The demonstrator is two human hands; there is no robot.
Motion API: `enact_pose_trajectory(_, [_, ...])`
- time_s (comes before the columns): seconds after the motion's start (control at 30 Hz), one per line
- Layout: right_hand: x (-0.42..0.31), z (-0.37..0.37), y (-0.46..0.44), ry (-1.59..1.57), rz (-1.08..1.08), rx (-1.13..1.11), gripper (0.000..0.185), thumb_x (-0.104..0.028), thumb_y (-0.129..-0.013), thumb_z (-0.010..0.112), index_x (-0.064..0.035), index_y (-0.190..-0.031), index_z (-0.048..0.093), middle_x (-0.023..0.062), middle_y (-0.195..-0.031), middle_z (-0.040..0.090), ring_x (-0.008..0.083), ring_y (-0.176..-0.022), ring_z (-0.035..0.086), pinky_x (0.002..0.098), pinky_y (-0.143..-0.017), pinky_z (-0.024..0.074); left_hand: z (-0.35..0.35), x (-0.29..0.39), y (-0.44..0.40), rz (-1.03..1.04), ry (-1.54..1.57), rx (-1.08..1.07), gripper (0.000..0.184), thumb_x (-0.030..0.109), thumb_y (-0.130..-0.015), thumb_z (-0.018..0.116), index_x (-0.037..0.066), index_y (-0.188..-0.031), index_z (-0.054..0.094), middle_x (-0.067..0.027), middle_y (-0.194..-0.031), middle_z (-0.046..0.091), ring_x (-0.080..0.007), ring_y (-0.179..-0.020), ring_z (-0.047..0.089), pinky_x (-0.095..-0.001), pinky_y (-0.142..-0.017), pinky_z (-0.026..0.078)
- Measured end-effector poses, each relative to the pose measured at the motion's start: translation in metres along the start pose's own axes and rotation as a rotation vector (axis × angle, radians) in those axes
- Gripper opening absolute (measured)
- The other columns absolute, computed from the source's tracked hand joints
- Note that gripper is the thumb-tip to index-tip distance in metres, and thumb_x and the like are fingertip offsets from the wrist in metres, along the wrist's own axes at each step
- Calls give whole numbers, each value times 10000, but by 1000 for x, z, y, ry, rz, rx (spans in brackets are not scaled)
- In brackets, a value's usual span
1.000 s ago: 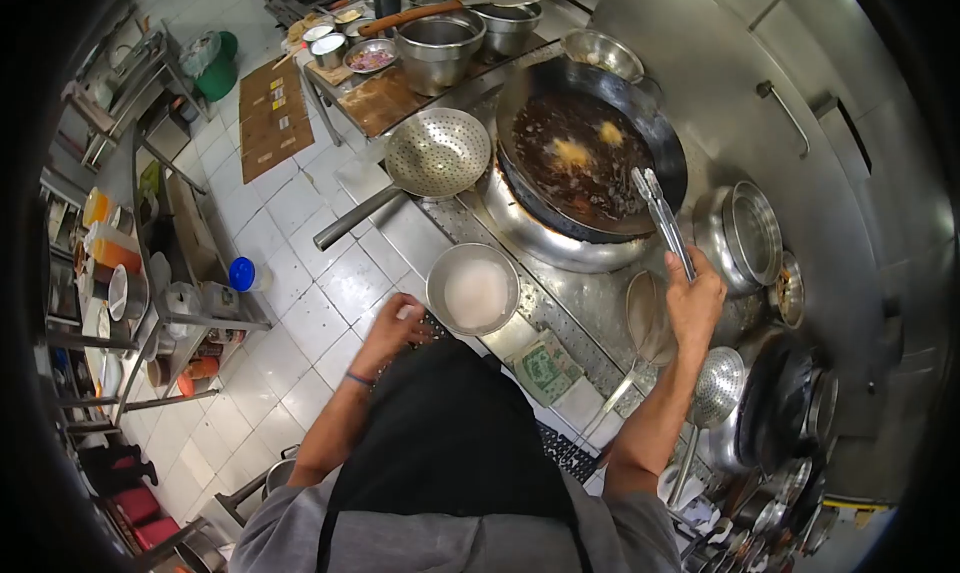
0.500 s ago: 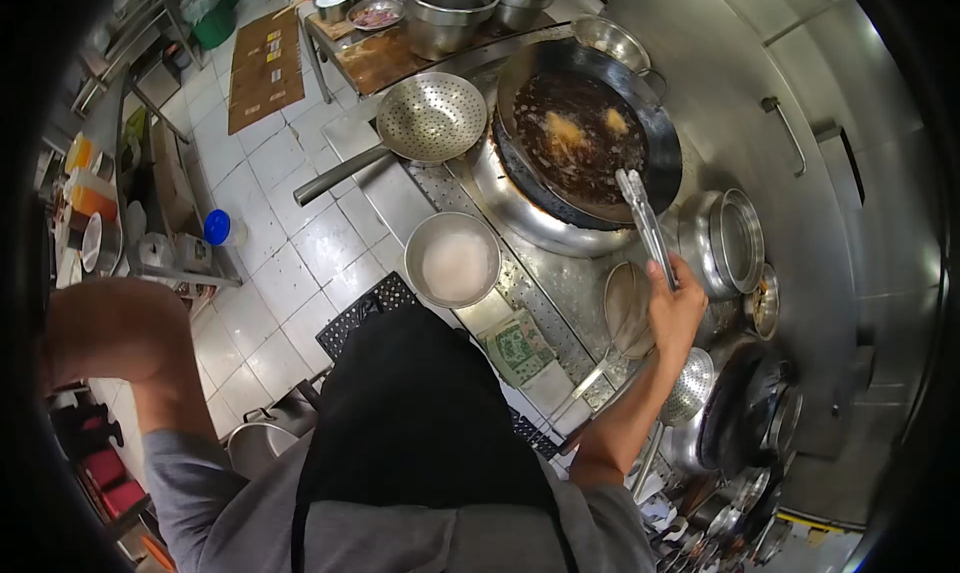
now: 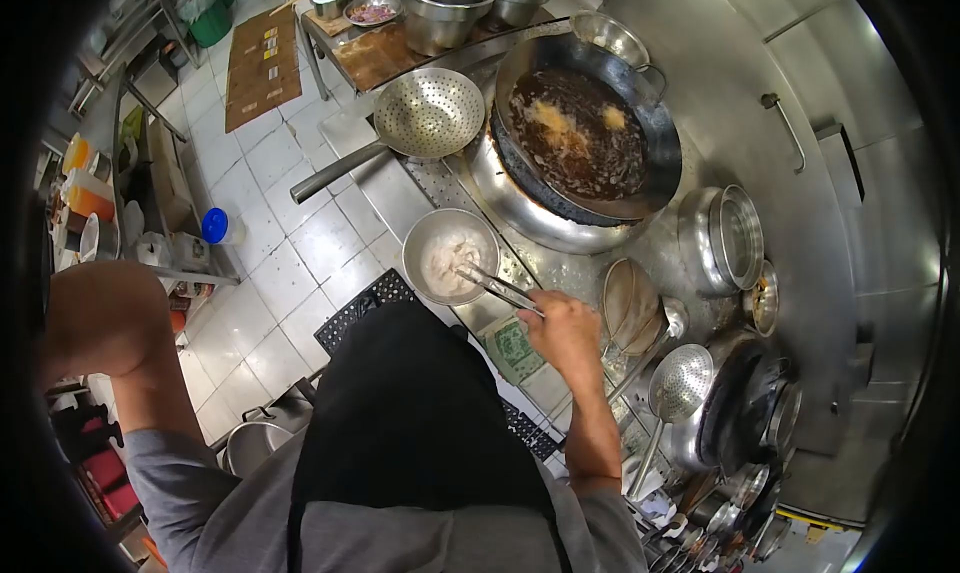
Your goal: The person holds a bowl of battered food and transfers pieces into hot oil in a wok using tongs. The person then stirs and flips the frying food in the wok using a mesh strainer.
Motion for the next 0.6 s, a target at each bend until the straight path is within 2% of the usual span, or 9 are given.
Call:
enact_pose_trajectory(0.13, [-17,22,0,27,-1,-75,274,-245,-841,722,-86,-1065,718,127,-1019,727,358,-877,703,474,-746,549,-1,-1,1,-10,-4,-5,300,187,-990,557,-30,-1192,606,-133,-1162,628,-235,-1071,630,-395,-925,510])
enact_pose_trajectory(0.4, [-24,54,-12,12,5,-20,206,-220,-841,710,-76,-988,714,150,-929,722,386,-815,694,500,-708,542,-7,1,5,-7,-8,9,314,179,-982,570,-27,-1217,597,-128,-1171,628,-230,-1077,628,-391,-934,506])
enact_pose_trajectory(0.6, [-29,31,-4,8,28,13,204,-198,-835,716,-82,-1002,733,137,-939,729,373,-837,696,482,-724,548,-6,2,8,-4,-2,23,328,173,-975,579,-25,-1235,590,-125,-1177,627,-226,-1082,626,-387,-940,503])
Point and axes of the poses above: each hand's wrist, its own y-axis away from the middle knuckle, its own z-axis out of the palm, x = y × z, the point moved 4 cm from there along -y, towards the middle knuckle
